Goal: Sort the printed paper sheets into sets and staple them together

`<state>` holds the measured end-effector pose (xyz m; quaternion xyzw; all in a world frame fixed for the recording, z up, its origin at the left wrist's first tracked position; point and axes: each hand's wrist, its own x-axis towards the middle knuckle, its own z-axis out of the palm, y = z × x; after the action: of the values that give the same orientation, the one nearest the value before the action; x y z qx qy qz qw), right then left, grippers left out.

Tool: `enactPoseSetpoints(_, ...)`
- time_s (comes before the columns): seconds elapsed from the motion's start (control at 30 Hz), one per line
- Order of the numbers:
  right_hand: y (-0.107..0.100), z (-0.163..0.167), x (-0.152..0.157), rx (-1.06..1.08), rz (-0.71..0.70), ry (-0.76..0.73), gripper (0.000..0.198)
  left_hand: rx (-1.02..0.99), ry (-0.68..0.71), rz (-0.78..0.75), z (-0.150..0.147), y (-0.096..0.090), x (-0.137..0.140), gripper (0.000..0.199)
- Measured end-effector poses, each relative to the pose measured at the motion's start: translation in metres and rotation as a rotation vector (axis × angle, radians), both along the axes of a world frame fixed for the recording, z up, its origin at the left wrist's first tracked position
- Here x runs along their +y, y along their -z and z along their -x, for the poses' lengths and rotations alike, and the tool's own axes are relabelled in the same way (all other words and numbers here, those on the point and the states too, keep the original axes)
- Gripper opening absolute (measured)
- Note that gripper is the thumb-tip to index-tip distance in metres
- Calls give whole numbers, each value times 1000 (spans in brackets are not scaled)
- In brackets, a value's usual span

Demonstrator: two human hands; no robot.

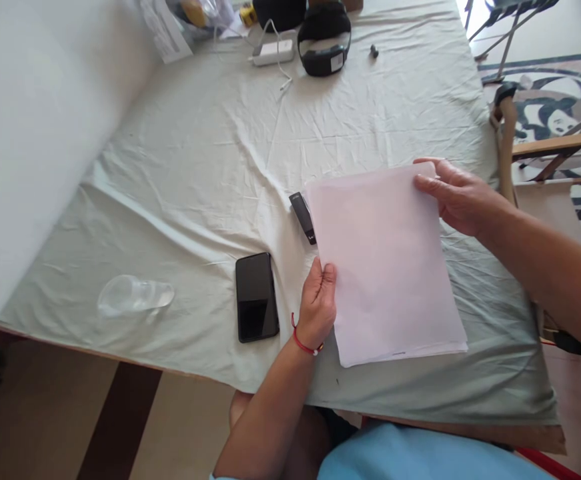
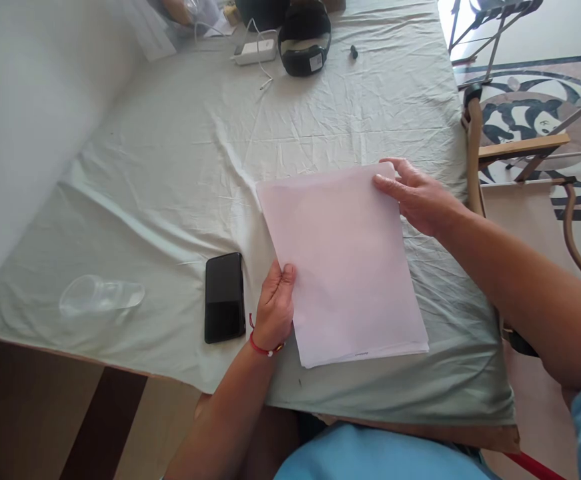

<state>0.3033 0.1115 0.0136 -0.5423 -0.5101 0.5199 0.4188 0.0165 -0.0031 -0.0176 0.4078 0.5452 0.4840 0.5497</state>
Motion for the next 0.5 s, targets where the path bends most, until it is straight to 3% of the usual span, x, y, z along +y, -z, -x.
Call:
enactPoseSetpoints(0.13, -7, -4, -3, 148, 215, -51, 42, -212, 61, 116, -2, -1, 1, 51)
enactPoseSetpoints(0.23, -11, 0, -8, 128, 268, -87, 39, -367, 177, 175, 2, -11, 6, 49)
enactPoseSetpoints(0.33, -11, 7, -12, 99, 295, -156, 39, -442, 156, 204, 6, -17, 12, 49)
enactPoseSetpoints(0.43, -9, 12, -13, -15, 216, -235, 40, -413, 141, 248, 6, -13, 14, 54)
enactPoseSetpoints(0.5, -9, 13, -12, -243, 31, -196, 45, -370, 132, 228, 4, -8, 12, 56)
